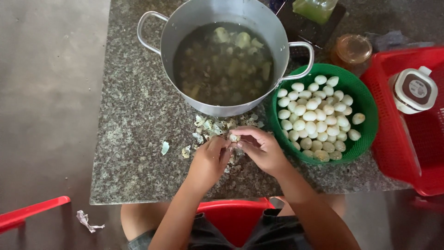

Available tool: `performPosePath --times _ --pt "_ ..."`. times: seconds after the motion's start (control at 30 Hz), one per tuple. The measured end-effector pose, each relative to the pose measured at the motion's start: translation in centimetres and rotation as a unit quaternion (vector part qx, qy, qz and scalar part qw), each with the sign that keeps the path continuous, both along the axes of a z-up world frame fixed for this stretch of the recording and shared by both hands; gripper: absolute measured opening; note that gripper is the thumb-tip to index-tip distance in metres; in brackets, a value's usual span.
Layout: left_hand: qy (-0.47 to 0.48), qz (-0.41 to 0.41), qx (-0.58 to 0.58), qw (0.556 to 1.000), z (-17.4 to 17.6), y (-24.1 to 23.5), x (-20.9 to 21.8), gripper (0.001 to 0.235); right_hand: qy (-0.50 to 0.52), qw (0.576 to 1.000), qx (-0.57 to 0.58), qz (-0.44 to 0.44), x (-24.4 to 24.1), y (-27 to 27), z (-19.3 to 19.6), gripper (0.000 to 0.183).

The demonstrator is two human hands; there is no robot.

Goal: The person peels shells from cooked quail eggs by hand, retrieving eggs from a pot of water and placing the peeled eggs into a green colander.

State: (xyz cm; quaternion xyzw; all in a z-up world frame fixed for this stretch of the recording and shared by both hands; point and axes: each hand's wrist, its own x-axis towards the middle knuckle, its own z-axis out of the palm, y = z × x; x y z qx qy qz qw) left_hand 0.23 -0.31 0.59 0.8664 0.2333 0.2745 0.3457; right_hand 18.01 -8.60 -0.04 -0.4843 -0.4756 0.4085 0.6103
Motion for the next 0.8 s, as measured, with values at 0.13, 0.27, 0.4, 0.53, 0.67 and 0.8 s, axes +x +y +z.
performPosePath --times 0.13,0.27,0.4,0.53,0.67,0.8 --pt "0.001 -0.002 0.009 1.0 0.3 0.1 0.1 0.007 0.014 1.0 -0.011 -0.007 -0.1 0.3 -0.3 0.032" --pt "0.012 -0.021 0.039 0.999 0.4 0.3 0.5 0.011 0.001 1.0 -0.012 -0.018 -0.1 0.4 -0.3 0.03" --pt "0.023 -0.024 0.084 0.996 0.1 0.1 0.4 0.01 -0.011 0.999 -0.015 -0.035 -0.4 0.5 -0.3 0.032" --pt "0.024 -0.011 0.099 0.995 -0.2 0.1 0.7 0.008 -0.003 0.999 -0.028 -0.029 -0.1 0.4 -0.5 0.03" --pt "0.002 -0.008 0.042 0.999 2.1 0.3 0.5 0.015 0.035 0.998 -0.035 -0.046 -0.1 0.2 -1.0 0.032" --pt "-0.009 -0.014 -0.006 1.0 1.2 0.4 0.6 0.017 0.034 0.997 -0.014 -0.066 -0.3 0.3 -1.1 0.033"
